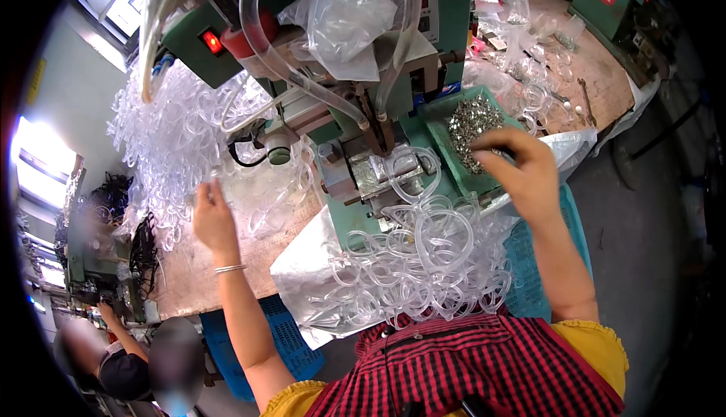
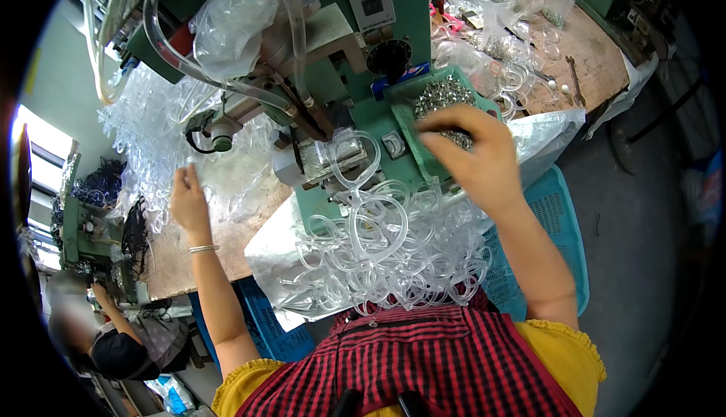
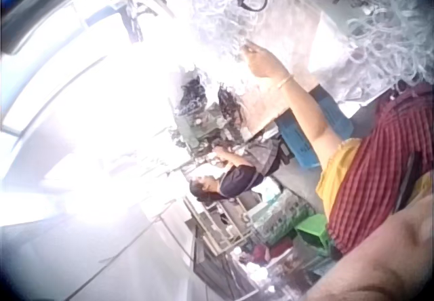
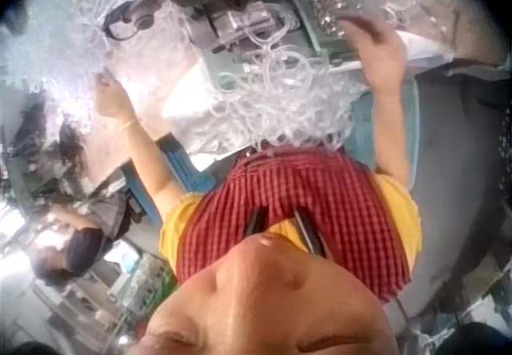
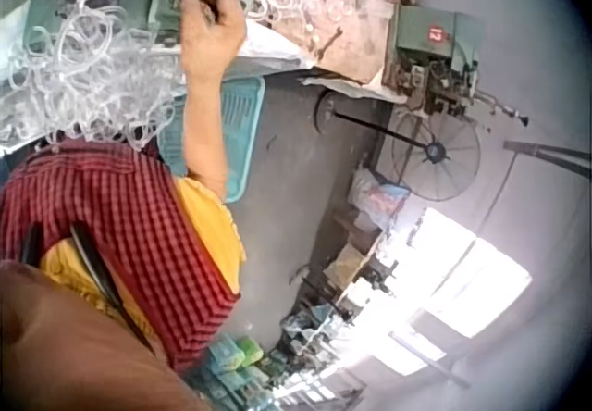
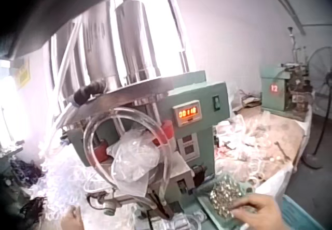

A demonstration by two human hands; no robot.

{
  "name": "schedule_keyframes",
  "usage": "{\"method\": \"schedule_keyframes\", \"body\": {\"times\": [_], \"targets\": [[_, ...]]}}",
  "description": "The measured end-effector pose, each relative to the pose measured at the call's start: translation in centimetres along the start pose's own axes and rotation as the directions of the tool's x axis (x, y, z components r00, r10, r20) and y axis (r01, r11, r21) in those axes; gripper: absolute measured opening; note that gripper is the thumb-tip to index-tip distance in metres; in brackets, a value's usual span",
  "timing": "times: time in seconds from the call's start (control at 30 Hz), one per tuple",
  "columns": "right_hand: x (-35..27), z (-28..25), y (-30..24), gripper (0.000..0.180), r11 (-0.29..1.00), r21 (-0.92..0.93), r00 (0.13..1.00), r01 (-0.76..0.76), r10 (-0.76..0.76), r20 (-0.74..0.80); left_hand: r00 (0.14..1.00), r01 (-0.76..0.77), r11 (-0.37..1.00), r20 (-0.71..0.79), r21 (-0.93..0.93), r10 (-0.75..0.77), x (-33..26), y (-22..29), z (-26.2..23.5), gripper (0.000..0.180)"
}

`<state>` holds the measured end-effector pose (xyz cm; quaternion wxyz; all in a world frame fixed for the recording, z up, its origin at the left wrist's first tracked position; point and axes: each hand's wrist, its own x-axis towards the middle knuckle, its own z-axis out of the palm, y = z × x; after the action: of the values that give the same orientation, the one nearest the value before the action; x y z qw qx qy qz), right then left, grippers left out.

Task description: The person repeatedly picks up clear plastic rings and small metal components, places them into a press machine, and removes the assembled units. The person also gathers the finished plastic rings from the table into a pile.

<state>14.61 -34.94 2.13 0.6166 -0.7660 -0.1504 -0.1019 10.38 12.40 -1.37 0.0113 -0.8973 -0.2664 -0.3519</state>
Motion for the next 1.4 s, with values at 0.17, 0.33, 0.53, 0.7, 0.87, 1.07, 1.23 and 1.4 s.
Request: {"method": "schedule_keyframes", "body": {"times": [0.17,0.33,0.53,0.7,0.87,1.07,1.23,1.4], "targets": [[4.9,6.5,-1.1,0.031,0.947,0.295,0.972,-0.126,0.058,0.228,0.911,0.328,0.551,0.411,-0.767,0.03,-3.1,6.0,0.1,0.026],[3.9,7.4,-1.2,0.039,0.926,0.363,0.988,-0.101,0.049,0.148,0.912,0.405,-0.082,0.408,-0.911,-0.033,-8.1,7.1,-0.4,0.01],[4.2,7.3,-2.2,0.043,0.83,0.522,0.961,-0.197,0.059,0.27,0.986,-0.142,-0.212,-0.158,-0.967,0.062,-4.7,13.0,-9.2,0.014],[2.4,7.7,-3.9,0.047,0.843,0.526,0.984,-0.111,0.017,0.18,0.957,-0.248,-0.116,-0.262,-0.962,0.126,-2.3,17.1,-10.3,0.016],[2.3,4.9,-0.4,0.038,0.985,0.025,0.98,0.172,-0.174,0.101,0.702,-0.639,0.254,-0.415,-0.726,0.579,-5.9,17.8,-11.2,0.015],[2.0,1.1,8.3,0.026,0.642,-0.751,0.965,0.156,-0.261,-0.023,0.317,-0.882,0.026,-0.553,-0.47,0.77,-7.7,20.7,-9.2,0.027],[2.7,1.4,8.3,0.018,0.629,-0.669,0.892,0.395,-0.438,0.115,0.343,-0.87,0.008,-0.592,-0.494,0.73,-7.7,20.8,-8.1,0.026],[5.6,2.2,9.3,0.01,0.545,-0.684,0.861,0.485,-0.433,0.265,0.544,-0.695,0.122,-0.406,-0.709,0.735,-9.8,19.2,-8.8,0.021]]}}
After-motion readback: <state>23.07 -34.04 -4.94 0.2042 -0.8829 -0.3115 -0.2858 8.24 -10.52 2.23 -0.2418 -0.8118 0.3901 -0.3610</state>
